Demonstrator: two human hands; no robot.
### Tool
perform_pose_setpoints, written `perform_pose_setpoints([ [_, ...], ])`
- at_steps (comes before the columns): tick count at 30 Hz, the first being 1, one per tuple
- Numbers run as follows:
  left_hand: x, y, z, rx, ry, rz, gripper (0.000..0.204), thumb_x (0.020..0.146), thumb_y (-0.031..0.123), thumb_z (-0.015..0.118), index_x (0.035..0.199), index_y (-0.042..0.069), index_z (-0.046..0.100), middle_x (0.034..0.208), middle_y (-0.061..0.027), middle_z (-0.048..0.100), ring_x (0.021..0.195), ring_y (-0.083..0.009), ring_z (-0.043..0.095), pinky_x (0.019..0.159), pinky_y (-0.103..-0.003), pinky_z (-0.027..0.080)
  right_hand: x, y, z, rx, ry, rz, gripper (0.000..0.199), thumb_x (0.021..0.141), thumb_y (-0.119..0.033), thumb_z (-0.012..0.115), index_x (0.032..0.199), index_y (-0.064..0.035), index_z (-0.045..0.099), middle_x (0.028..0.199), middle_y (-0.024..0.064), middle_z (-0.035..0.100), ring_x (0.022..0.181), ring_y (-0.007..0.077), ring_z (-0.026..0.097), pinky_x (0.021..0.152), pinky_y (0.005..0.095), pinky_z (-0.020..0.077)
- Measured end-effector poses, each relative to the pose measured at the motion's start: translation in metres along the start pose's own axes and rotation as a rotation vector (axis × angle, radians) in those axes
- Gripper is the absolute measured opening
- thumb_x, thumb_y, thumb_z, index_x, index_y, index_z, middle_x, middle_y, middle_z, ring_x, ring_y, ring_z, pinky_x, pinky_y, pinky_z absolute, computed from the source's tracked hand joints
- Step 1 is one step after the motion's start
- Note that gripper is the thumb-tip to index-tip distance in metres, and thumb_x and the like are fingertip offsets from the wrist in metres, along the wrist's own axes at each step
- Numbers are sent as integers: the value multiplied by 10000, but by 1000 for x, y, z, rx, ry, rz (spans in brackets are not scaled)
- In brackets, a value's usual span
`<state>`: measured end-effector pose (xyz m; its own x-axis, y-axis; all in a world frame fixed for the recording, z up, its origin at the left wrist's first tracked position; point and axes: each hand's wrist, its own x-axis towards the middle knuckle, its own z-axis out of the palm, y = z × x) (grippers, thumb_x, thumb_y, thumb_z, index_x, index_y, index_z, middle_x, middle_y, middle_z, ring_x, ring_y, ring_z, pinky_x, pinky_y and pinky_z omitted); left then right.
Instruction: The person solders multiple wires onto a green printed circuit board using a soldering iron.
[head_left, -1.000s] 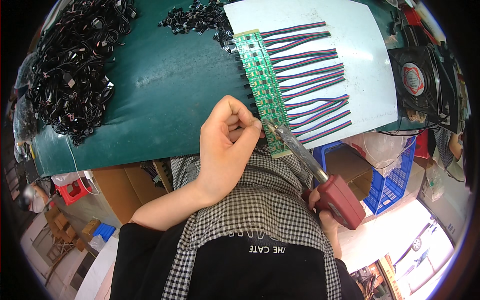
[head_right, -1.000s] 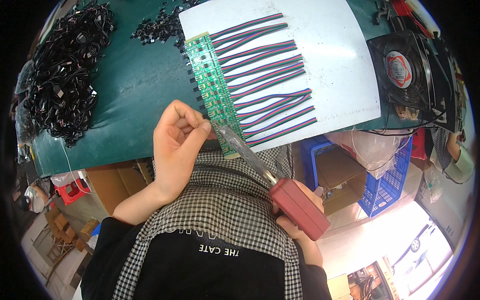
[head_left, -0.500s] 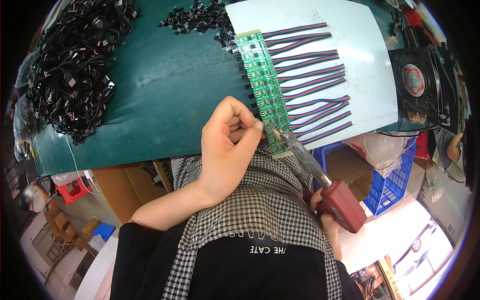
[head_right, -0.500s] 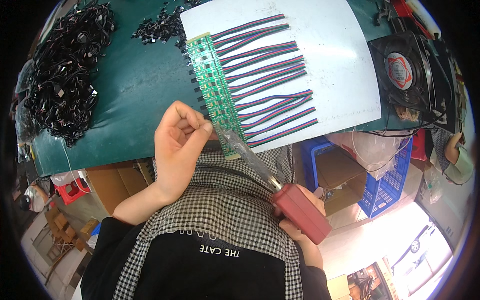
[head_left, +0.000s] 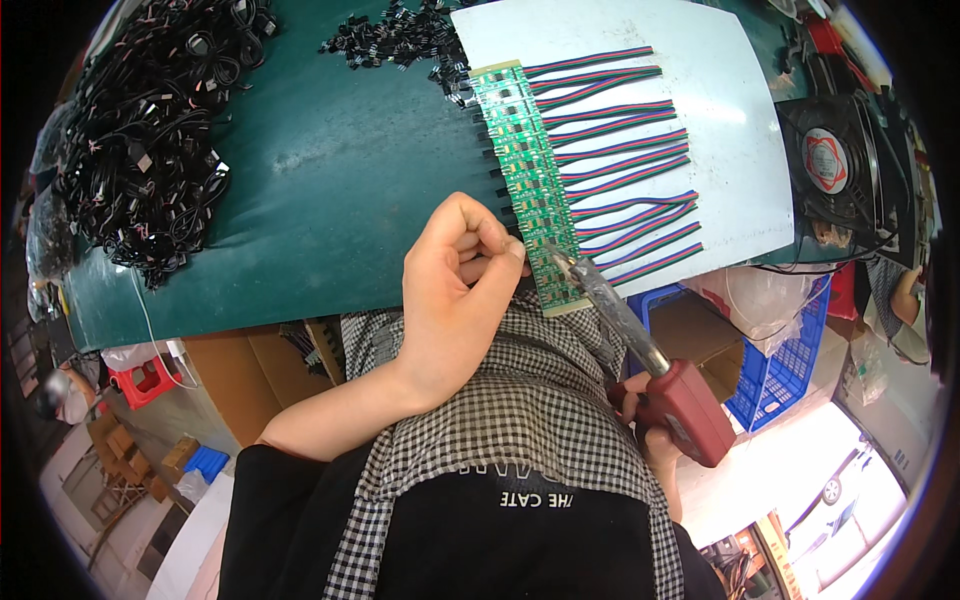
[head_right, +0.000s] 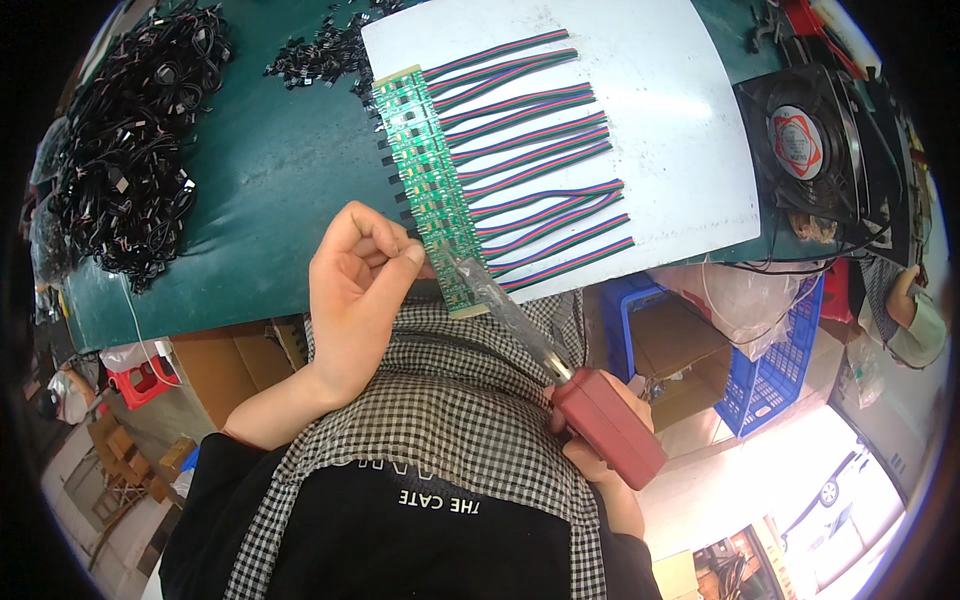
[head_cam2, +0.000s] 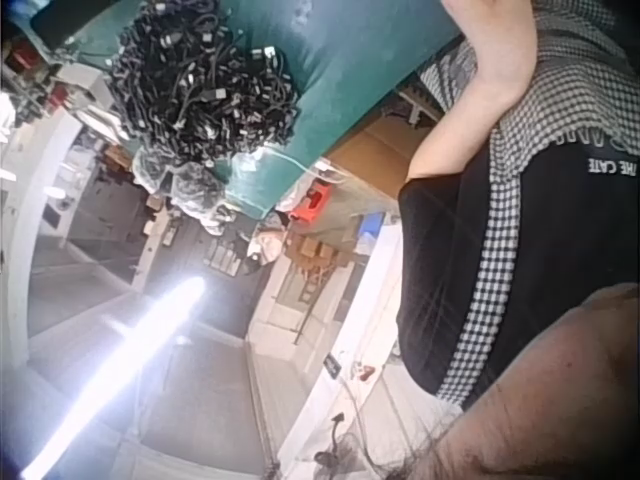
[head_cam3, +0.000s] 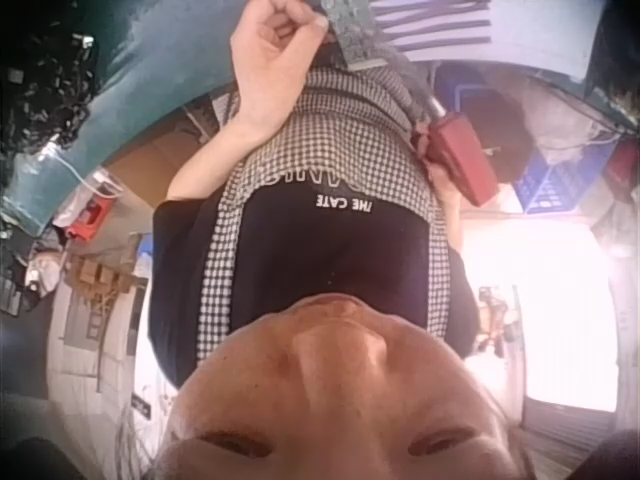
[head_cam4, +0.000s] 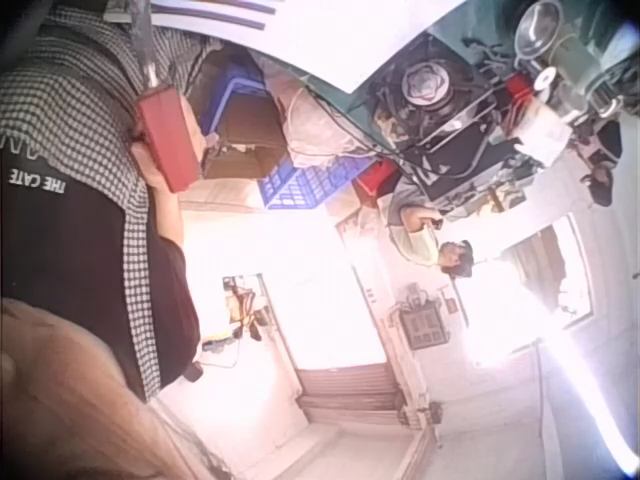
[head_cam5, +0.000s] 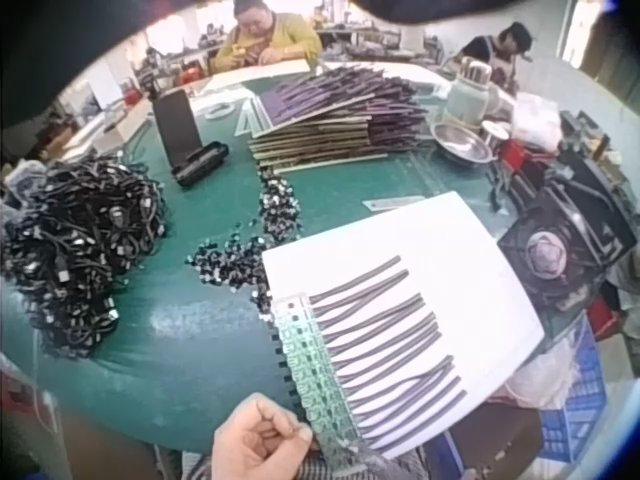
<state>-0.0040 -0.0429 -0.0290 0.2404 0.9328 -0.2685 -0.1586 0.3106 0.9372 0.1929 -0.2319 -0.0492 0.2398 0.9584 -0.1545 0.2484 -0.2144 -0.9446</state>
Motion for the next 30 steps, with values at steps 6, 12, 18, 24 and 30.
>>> perform_pose_setpoints([
  [6,-1,-3,-2,-6,11,0,137,811,-80,503,804,20,411,760,-11,472,706,-45,497,637,-189,450,11,-20,11,243,29,31,599,732,-470,665,1053,20,539,866,108,634,588,173,575,533,268,437],
  [12,2,6,-7,261,26,90,128,833,2,551,904,-9,444,786,-85,553,724,-112,560,633,-241,475,9,-23,15,491,98,106,791,657,-606,672,1091,33,498,1005,126,576,593,140,506,539,234,398],
  [18,75,31,-44,917,26,392,219,746,23,615,948,-1,534,818,-108,590,675,-227,585,650,-316,476,9,-24,16,447,98,127,796,669,-637,637,1068,41,513,979,106,568,600,134,504,525,238,372],
  [24,100,44,-47,1196,-173,541,108,741,70,593,799,-20,584,758,-176,597,775,-355,581,688,-417,461,7,-28,17,416,115,139,799,674,-649,620,1058,44,517,967,101,564,599,131,500,533,244,372],
  [30,95,56,-52,1483,-202,498,106,720,10,559,808,-46,541,731,-168,581,674,-278,583,625,-336,454,6,-25,16,425,102,135,798,669,-659,614,1060,30,523,974,95,562,606,129,503,543,248,383],
])
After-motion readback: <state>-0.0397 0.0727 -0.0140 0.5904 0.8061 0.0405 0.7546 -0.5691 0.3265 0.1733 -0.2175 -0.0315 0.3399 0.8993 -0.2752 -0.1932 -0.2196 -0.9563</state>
